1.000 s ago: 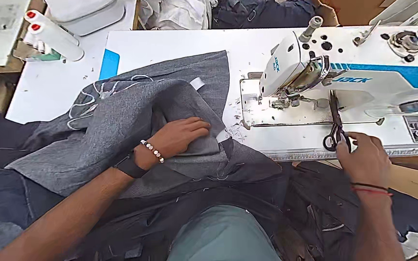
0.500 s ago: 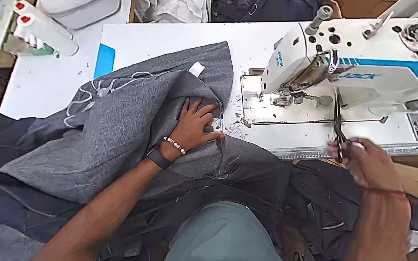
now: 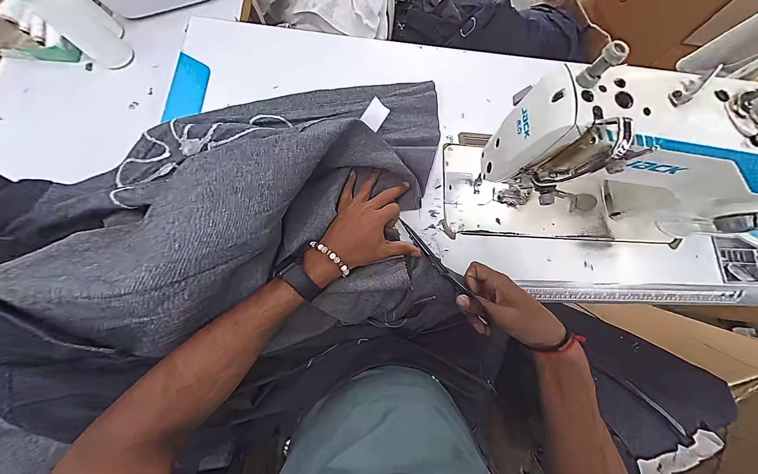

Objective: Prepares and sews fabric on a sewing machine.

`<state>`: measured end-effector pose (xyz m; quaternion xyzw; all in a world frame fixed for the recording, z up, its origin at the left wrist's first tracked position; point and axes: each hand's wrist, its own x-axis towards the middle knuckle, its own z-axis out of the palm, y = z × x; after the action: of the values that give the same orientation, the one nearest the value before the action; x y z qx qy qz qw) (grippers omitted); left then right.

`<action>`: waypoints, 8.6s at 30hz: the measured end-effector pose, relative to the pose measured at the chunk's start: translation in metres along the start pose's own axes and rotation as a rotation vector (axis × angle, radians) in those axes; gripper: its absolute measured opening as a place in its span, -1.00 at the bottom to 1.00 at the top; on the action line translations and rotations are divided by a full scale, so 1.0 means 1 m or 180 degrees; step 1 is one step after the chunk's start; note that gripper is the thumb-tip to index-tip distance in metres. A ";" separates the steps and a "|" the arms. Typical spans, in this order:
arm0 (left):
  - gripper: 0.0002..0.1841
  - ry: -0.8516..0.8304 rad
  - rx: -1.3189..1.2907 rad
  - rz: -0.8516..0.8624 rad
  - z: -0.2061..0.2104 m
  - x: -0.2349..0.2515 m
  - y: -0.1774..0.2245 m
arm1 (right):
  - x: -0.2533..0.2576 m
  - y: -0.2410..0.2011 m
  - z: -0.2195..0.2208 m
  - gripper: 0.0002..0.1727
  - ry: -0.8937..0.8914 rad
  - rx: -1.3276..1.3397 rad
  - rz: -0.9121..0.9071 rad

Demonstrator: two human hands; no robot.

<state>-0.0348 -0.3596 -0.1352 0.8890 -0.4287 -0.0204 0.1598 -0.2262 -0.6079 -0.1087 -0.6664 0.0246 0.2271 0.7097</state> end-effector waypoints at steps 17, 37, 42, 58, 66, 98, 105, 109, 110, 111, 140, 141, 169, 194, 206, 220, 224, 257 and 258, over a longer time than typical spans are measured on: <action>-0.77 0.0614 -0.0473 0.0023 -0.046 0.029 0.053 | -0.104 0.010 0.048 -0.71 0.1307 0.0393 -0.0698; 0.28 -0.0248 0.0722 -0.0728 -0.010 0.015 -0.028 | -0.142 0.168 0.092 -0.75 0.2322 -0.3156 -0.0620; 0.03 0.0120 0.0540 -0.0533 0.016 0.005 0.005 | -0.146 0.178 0.105 -0.57 0.2904 -0.2708 -0.0782; 0.19 -0.0410 0.0516 0.0479 0.009 -0.043 0.000 | -0.096 0.049 0.060 -0.51 0.1508 -0.1658 -0.0261; 0.30 -0.0429 0.0522 0.0589 0.012 -0.048 0.004 | -0.063 0.034 0.072 -0.60 0.1304 -0.2402 -0.0015; 0.33 -0.0294 0.0449 0.0726 0.016 -0.052 0.004 | 0.001 0.018 0.104 -0.68 0.1997 -0.1372 0.0190; 0.35 -0.0321 0.0517 0.0670 0.015 -0.052 0.005 | 0.012 0.027 0.127 -0.69 0.2150 0.0166 0.0114; 0.34 -0.0290 0.0554 0.0662 0.016 -0.052 0.004 | -0.008 0.055 0.141 -0.83 0.3499 0.1011 -0.0936; 0.33 -0.0274 0.0544 0.0601 0.017 -0.053 0.006 | -0.017 0.059 0.127 -0.84 0.3848 0.0739 -0.0995; 0.32 -0.0275 0.0473 0.0528 0.017 -0.054 0.011 | -0.027 0.060 0.106 -0.82 0.4120 0.0299 -0.0944; -0.40 0.0223 -0.0287 -0.0563 0.010 0.021 0.021 | -0.028 0.156 0.074 -0.69 0.0775 -0.4176 -0.1685; -0.41 0.0286 -0.0270 -0.0525 0.018 0.009 0.027 | -0.023 0.151 0.076 -0.71 0.0905 -0.4056 -0.1735; -0.79 0.0476 -0.1137 0.0131 0.018 0.039 0.097 | 0.050 0.015 0.020 -0.90 0.4167 -0.2400 -0.1073; -0.81 -0.0105 -0.1302 -0.0541 -0.002 0.046 0.102 | 0.054 0.006 0.018 -0.93 0.4015 -0.1995 -0.0640; -0.77 0.0015 -0.1210 -0.0265 0.001 0.050 0.099 | 0.052 -0.004 0.025 -0.83 0.3836 -0.3904 -0.0865; -0.79 -0.0033 -0.1187 -0.0039 0.017 0.091 0.073 | 0.079 0.017 0.008 -0.78 0.3951 -0.3747 -0.0494; -0.87 0.0409 -0.0688 0.0683 0.032 0.096 0.069 | 0.078 0.019 0.013 -0.76 0.3790 -0.4087 -0.0479; -0.58 0.0287 0.0259 0.1408 0.034 0.102 0.036 | -0.063 -0.041 -0.144 -0.55 0.4464 -0.3635 0.1311; -0.58 0.0275 0.0286 0.1359 0.033 0.103 0.038 | -0.066 -0.037 -0.161 -0.54 0.4609 -0.3744 0.1483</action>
<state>-0.0042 -0.4692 -0.1453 0.7843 -0.6004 0.0711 0.1389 -0.2288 -0.7816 -0.0694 -0.8728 0.4708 -0.1282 0.0116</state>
